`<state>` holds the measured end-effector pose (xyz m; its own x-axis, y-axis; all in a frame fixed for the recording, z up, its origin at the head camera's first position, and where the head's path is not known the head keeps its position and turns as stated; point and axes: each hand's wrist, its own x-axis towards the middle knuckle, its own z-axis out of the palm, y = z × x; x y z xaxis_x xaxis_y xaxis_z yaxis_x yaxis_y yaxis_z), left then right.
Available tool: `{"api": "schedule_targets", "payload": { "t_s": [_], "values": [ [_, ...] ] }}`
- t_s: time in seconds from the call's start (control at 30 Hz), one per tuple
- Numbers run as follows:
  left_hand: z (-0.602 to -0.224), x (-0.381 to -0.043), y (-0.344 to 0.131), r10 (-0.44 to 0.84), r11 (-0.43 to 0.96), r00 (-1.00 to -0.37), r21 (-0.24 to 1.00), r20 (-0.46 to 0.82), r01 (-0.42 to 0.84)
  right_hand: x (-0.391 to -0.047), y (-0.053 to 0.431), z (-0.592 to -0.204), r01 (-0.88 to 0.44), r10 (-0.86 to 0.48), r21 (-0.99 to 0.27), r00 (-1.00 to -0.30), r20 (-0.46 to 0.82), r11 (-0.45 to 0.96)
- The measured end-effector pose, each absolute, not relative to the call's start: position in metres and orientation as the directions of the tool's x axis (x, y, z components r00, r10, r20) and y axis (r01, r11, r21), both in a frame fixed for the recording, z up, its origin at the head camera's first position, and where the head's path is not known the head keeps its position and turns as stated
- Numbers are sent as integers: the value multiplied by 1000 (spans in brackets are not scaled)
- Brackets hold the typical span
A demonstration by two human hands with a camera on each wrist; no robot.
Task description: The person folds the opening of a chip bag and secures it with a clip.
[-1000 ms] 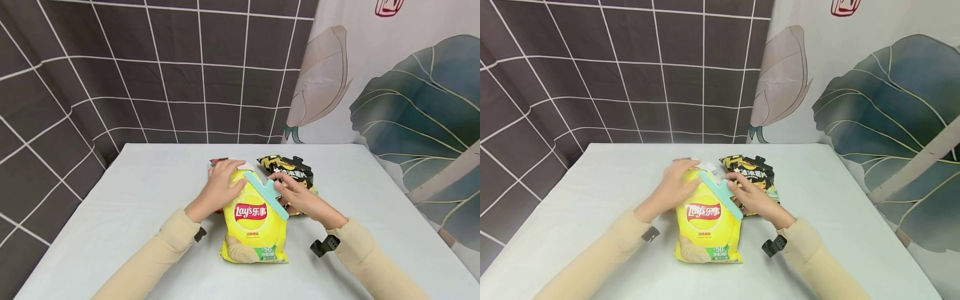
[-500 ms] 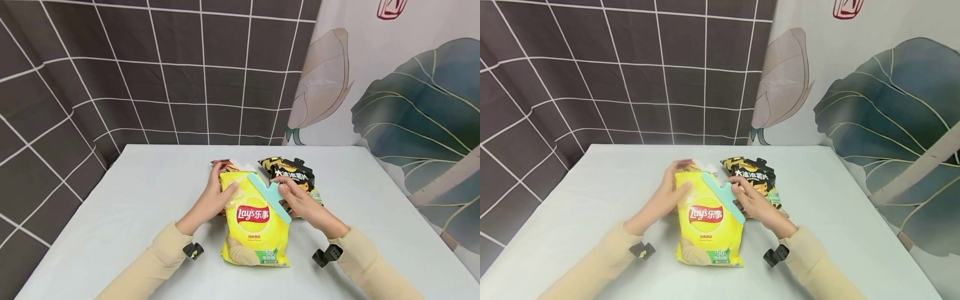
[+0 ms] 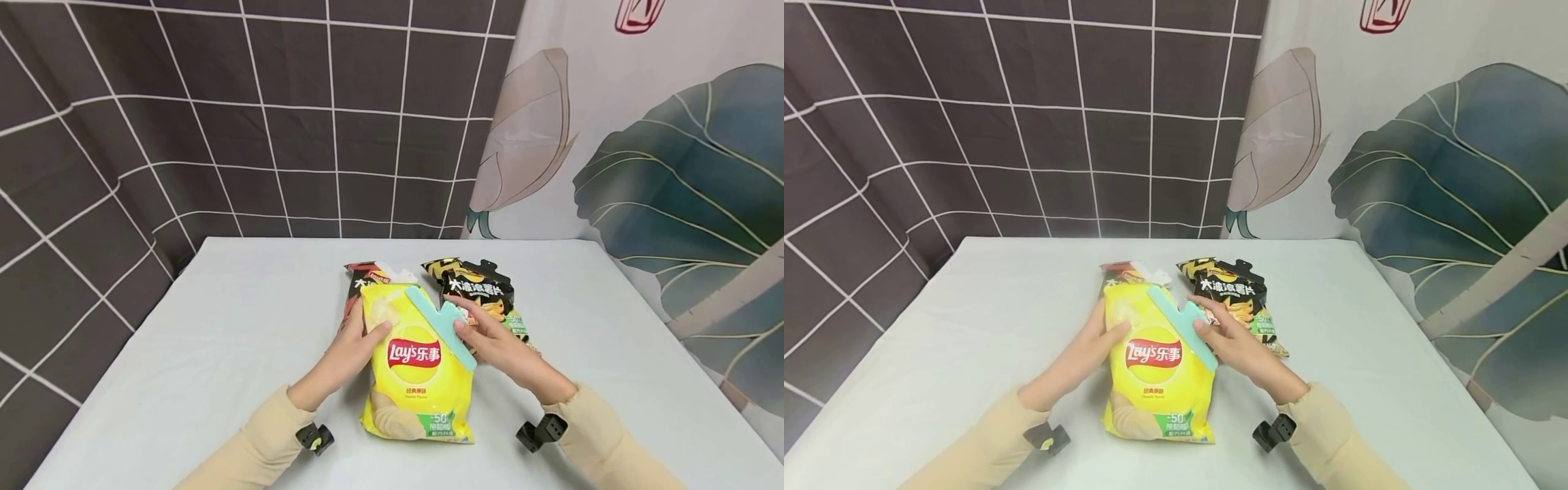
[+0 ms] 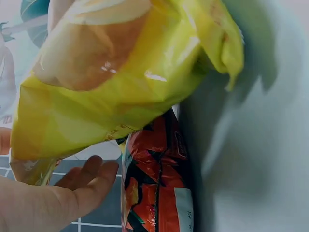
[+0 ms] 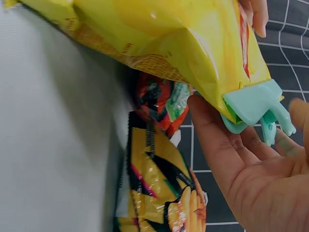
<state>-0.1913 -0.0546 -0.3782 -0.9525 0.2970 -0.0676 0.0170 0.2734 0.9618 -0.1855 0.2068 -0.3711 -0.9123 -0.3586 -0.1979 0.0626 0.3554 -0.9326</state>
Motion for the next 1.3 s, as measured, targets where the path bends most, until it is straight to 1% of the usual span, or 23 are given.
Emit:
{"api": "schedule_targets", "payload": {
  "t_s": [0.2,0.3,0.47,0.6,0.8,1.07,1.3],
  "values": [
    [-378,-188,-56,296,303,-951,953,-85,9,-177,210,-375,35,-361,-914,-912,-194,405],
    [-377,-187,-56,304,317,-948,949,-91,10,-173,211,-377,39,-374,-918,-906,-200,395],
    [-378,-185,-57,359,269,-929,963,-90,10,-170,213,-379,66,-418,-939,-883,-212,338],
    [-381,-183,-57,405,236,-909,972,-97,1,-168,212,-380,68,-434,-942,-875,-214,328],
    [-385,-177,-58,459,284,-883,958,-102,37,-165,209,-380,40,-436,-937,-878,-199,348],
    [-386,-173,-64,460,298,-872,954,-171,-30,-164,198,-381,22,-456,-948,-873,-173,318],
    [-387,-172,-73,451,275,-881,961,-142,-15,-165,185,-381,27,-469,-960,-868,-161,279]
  ]
}}
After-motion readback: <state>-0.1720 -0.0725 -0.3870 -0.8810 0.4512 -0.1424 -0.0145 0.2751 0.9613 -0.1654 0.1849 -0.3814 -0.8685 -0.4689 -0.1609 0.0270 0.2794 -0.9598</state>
